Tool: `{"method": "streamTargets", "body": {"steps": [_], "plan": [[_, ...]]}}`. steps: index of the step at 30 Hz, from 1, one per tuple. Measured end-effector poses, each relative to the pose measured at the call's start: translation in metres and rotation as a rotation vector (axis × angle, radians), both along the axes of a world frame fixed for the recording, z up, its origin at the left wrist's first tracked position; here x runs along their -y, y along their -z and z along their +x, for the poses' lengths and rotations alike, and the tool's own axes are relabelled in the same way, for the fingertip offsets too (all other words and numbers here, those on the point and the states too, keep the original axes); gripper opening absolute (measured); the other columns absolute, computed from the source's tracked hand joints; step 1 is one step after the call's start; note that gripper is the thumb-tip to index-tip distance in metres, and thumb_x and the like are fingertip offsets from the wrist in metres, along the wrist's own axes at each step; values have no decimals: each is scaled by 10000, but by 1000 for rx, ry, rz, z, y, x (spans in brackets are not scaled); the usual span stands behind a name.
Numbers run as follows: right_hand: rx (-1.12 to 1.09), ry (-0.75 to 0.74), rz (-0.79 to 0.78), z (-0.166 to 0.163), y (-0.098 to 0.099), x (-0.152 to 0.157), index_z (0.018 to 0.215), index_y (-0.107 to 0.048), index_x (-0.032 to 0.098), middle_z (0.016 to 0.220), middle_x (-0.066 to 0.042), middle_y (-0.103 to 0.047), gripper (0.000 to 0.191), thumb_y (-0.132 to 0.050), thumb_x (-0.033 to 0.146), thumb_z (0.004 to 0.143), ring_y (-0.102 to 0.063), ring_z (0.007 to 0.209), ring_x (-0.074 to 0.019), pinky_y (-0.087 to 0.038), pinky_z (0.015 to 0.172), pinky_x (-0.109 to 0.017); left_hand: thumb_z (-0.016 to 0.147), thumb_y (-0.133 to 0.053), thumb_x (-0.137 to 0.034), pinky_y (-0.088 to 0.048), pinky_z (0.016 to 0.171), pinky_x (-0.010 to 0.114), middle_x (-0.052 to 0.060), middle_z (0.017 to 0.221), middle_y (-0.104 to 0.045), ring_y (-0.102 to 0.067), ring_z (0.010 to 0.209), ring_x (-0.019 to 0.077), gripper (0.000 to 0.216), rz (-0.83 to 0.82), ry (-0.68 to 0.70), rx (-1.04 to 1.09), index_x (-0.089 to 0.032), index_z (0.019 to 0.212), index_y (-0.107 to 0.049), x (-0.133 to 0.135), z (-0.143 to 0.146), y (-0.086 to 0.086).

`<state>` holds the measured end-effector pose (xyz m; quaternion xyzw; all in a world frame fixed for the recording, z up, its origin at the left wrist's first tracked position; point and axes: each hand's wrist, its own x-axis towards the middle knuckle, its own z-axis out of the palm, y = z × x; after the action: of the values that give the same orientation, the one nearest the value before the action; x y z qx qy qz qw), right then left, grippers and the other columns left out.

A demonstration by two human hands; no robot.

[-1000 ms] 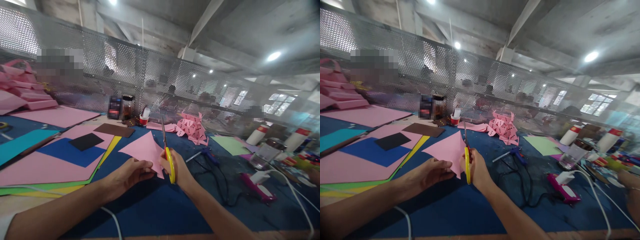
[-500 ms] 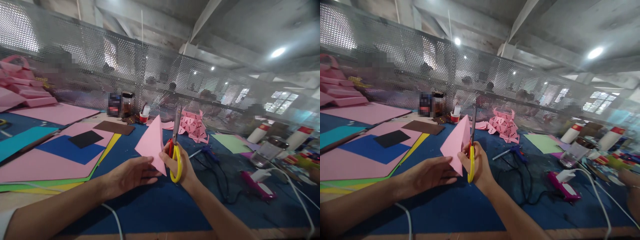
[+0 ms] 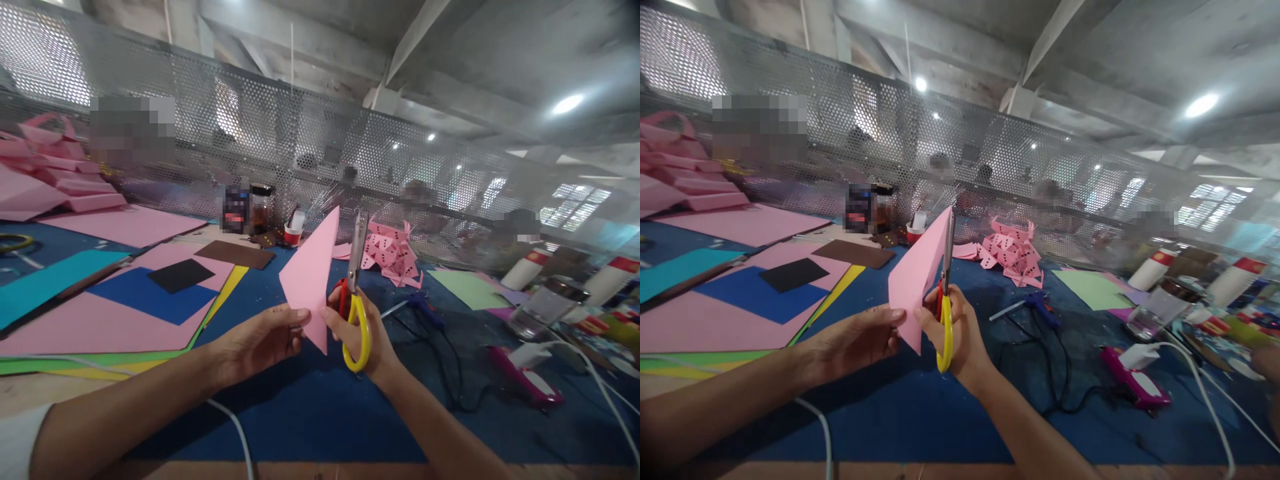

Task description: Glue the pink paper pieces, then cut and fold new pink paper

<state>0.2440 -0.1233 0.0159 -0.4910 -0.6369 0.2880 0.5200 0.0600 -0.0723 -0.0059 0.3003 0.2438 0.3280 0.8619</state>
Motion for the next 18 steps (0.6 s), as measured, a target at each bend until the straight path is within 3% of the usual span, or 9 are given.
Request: {"method": "streamTargets", "body": {"steps": [7, 10, 14, 18], "plan": [[-68, -46, -31, 0, 1, 0, 932, -527, 203, 741, 46, -543, 249, -642, 419, 888, -511, 522, -83, -427, 507, -223, 824, -727, -88, -589, 722, 242, 81, 988, -750, -706, 801, 166, 147, 116, -7, 6, -142, 960, -724, -4, -3, -7], [-138, -142, -64, -1, 5, 4, 955, -533, 198, 738, 43, -556, 225, -609, 406, 917, -507, 527, -79, -415, 533, -228, 823, -723, -65, -595, 657, 208, 57, 874, -742, -698, 712, 137, 103, 122, -106, 8, -132, 901, -716, -12, -9, -15], [-236, -331, -173, -5, 8, 14, 965, -560, 186, 917, -22, -636, 202, -598, 372, 894, -500, 539, -73, -412, 559, -253, 824, -722, -43, -597, 594, 165, 14, 705, -692, -654, 562, 85, 80, 86, -260, 3, -111, 795, -694, -22, -19, -26], [-160, -498, -304, -10, 6, 28, 974, -598, 161, 711, 9, -578, 184, -578, 320, 885, -513, 603, -107, -396, 607, -253, 838, -689, -4, -611, 600, 160, -5, 670, -663, -627, 522, 62, 111, 113, -349, 120, -104, 790, -682, -33, -24, -28]]}}
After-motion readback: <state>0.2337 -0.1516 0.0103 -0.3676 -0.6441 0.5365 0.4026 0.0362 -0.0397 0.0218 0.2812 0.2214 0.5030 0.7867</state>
